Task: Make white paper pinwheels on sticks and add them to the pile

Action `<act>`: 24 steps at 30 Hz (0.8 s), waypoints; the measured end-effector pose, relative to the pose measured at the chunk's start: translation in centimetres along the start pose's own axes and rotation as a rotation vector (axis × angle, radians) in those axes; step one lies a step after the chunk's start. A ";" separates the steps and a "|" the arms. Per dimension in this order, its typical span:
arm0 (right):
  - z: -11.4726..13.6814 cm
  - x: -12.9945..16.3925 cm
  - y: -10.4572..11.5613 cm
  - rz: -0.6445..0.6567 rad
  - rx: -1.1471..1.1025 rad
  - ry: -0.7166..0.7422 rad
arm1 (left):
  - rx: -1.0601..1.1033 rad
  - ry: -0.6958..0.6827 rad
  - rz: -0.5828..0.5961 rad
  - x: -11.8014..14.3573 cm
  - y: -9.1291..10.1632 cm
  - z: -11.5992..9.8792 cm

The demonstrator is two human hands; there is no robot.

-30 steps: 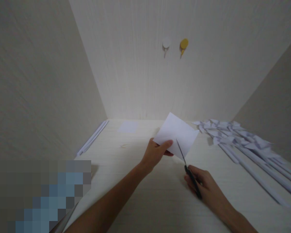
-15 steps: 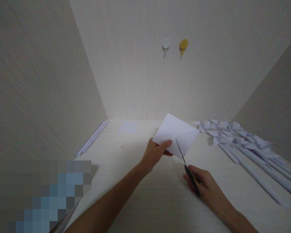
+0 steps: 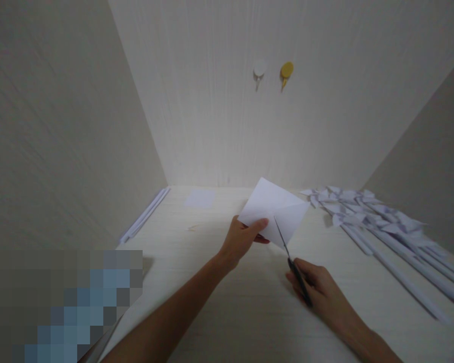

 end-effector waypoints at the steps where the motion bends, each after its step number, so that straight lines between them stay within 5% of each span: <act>1: 0.0 0.0 0.0 -0.005 -0.005 -0.001 | 0.000 0.005 -0.002 0.0 0.0 0.0; 14: -0.4 0.0 -0.4 0.079 0.008 -0.027 | 0.051 -0.066 0.119 -1.2 2.0 -1.5; 24: 0.0 0.5 -1.8 0.297 -0.100 -0.020 | -0.359 0.074 0.302 -1.1 4.0 -1.5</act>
Point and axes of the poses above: each hand's wrist, its own x-axis away from the middle knuckle, its own y-axis out of the back of the hand, z = x × y, the point moved 7 cm from there along -x, towards the middle knuckle, and after that the axes turned 10 degrees about -x, right-handed, at the moved point
